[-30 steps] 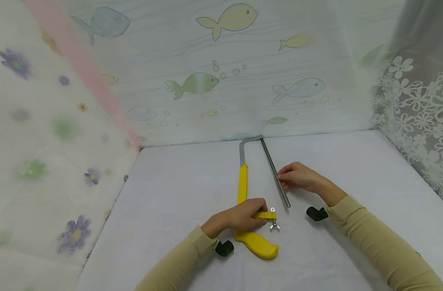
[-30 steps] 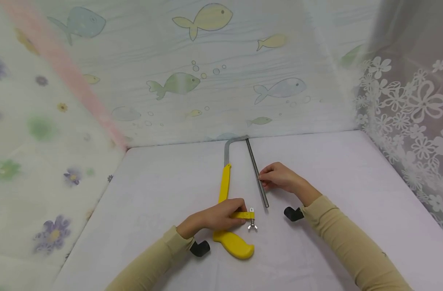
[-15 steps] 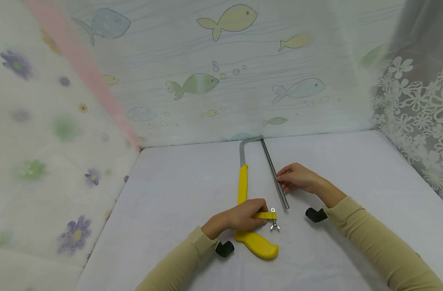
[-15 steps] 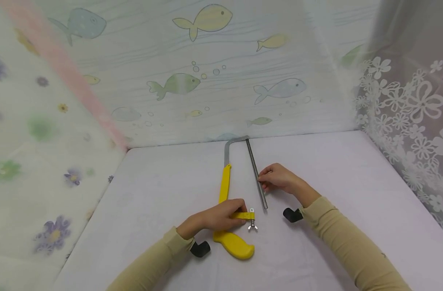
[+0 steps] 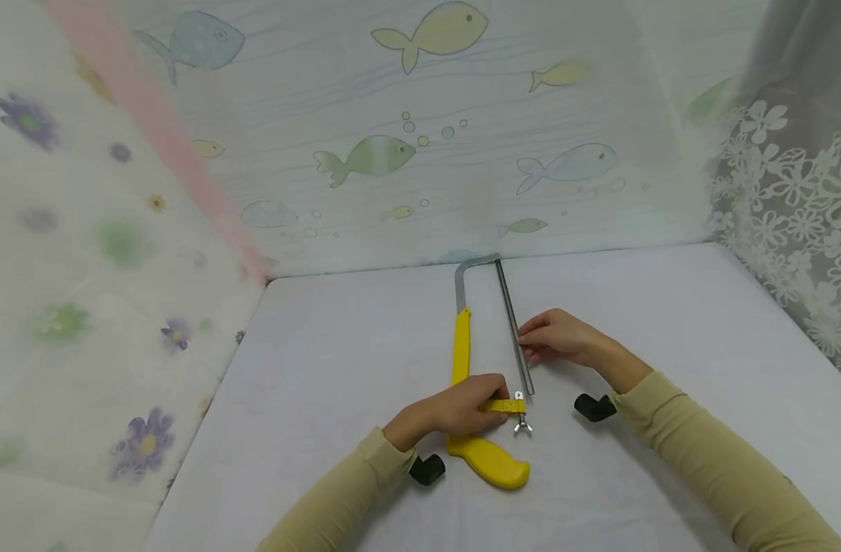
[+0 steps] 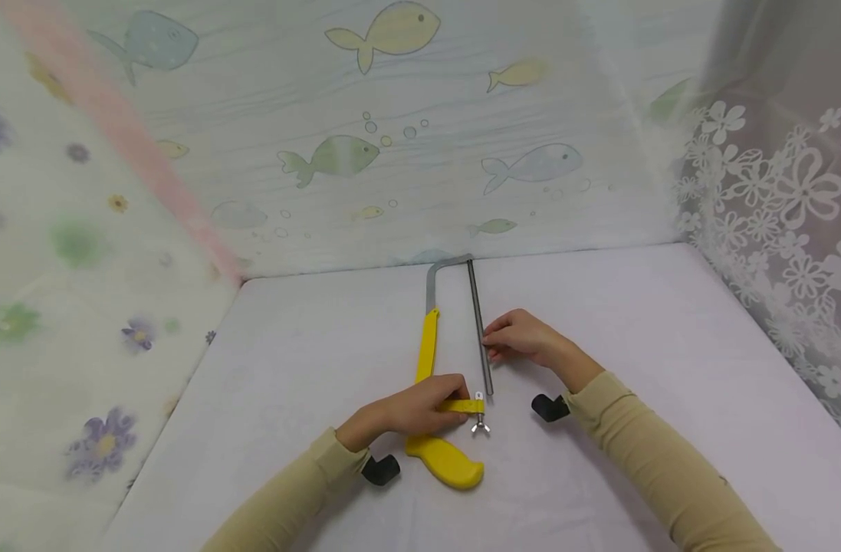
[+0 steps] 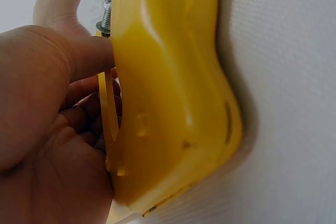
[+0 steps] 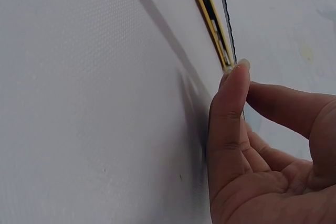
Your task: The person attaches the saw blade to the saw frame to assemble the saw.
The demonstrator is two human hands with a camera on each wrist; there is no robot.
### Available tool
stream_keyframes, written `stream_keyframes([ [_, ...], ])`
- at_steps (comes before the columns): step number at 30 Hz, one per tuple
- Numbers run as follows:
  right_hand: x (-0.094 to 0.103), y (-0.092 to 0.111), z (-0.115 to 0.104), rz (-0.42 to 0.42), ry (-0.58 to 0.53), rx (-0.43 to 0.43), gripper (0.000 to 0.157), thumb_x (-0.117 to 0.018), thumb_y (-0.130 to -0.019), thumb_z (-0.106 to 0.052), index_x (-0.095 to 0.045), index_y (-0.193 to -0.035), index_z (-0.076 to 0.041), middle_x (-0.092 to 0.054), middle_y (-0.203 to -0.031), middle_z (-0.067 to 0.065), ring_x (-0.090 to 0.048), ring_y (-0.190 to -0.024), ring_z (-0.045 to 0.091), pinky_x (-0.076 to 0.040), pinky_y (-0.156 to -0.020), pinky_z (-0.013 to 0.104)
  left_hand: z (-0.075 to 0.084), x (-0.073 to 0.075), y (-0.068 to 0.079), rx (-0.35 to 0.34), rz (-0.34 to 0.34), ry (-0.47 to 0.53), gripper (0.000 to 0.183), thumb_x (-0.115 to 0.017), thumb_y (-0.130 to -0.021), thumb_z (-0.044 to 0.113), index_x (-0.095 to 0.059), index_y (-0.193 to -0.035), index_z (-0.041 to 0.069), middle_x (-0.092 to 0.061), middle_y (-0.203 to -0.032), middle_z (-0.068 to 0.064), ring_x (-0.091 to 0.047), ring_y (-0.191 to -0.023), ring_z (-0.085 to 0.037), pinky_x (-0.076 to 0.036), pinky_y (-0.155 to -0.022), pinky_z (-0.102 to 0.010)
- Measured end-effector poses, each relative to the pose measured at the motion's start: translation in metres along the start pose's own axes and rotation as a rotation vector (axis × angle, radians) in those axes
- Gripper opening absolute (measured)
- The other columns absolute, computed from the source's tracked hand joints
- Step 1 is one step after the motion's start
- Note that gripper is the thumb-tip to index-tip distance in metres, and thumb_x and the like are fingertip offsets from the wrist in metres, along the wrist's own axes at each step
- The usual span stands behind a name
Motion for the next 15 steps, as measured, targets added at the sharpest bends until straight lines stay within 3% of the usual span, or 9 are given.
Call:
stream_keyframes([
  [15, -0.0041, -0.0021, -0.0002, -0.023, -0.01, 0.011, 0.042, -0.058, -0.099, 0.0, -0.048, -0.134, 0.021, -0.066, -0.099, 0.014, -0.066, -0.082, 0.015, -0.058, -0.077, 0.026, 0.0004, 0.0011, 0.0, 0.003, 0.004, 0.007, 0.016, -0.066, -0.101, 0.019, -0.059, -0.114, 0.012, -0.06, -0.102, 0.008, -0.053, -0.091, -0.006, -0.046, -0.086, -0.016],
])
Point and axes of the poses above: each hand's wrist, its own y-axis away from the middle knuckle, its own x-axis out of the back of the hand, z = x × y, the point moved 3 cm from there along -y, towards the middle knuckle
